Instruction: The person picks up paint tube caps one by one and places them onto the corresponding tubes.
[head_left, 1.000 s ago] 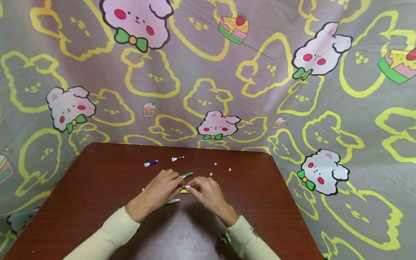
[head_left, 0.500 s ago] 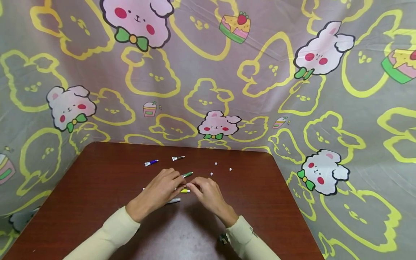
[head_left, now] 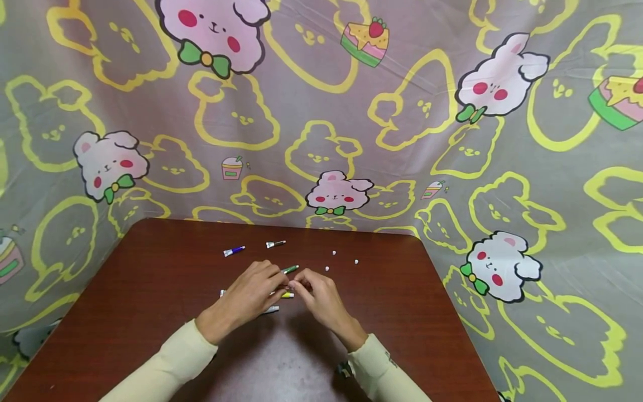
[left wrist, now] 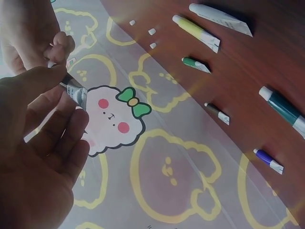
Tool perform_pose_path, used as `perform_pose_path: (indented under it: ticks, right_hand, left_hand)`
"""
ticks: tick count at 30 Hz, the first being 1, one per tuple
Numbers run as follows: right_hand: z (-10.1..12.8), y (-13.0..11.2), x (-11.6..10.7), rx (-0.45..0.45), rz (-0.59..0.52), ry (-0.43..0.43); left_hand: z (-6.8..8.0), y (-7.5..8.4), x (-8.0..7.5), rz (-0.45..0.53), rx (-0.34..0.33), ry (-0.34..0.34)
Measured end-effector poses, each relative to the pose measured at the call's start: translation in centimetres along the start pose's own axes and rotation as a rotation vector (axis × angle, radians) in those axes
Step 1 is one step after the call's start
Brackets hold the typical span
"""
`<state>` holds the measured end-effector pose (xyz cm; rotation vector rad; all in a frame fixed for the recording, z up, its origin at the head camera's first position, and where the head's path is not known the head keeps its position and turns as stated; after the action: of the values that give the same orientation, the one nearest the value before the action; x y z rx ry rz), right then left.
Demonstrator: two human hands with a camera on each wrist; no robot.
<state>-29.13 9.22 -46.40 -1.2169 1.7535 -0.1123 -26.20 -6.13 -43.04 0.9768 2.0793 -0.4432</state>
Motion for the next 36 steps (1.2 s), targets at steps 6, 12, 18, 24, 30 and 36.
perform_pose_path:
  ticks: [6,12,18,24,30,36]
  right_hand:
    - [0.13,0.35,0.13,0.030,-0.048,-0.093]
    - [0.17,0.45,0.09,0.033,0.003,-0.106]
    - [0.23,0.31,-0.07,-0.008,0.035,-0.086]
    - [0.15,0.26,-0.40,-0.028,0.067,-0.054]
    - [0.13,0.51,-0.52,0.011,-0.009,-0.068]
    - [0.37,0.65,-0.75,0.011,-0.060,-0.085]
  left_hand:
    - [0.29,-0.32,0.24,-0.012,-0.019,-0.015]
    - [0.24,-0.30,0.20,-0.003,-0.021,-0.016]
    - [0.07,-0.13,-0.04,0.012,-0.015,0.002]
    - [-0.19,0.00,-0.09,0.038,-0.029,0.008]
    - [-0.31,0.02,0.02,0.043,-0.036,-0.006]
    - [-0.20,-0.12,0.10,0.043,-0.052,-0.014]
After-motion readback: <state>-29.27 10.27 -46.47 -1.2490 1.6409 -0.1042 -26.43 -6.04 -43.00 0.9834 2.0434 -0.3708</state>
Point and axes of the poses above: each hand's wrist, its own z-axis away from the middle knuckle, its own x-axis out of the palm, y = z × x, the point moved 7 cm from there along -z, towards the middle knuckle, and after that the axes turned 1 degree about z, right-handed, at the moved point
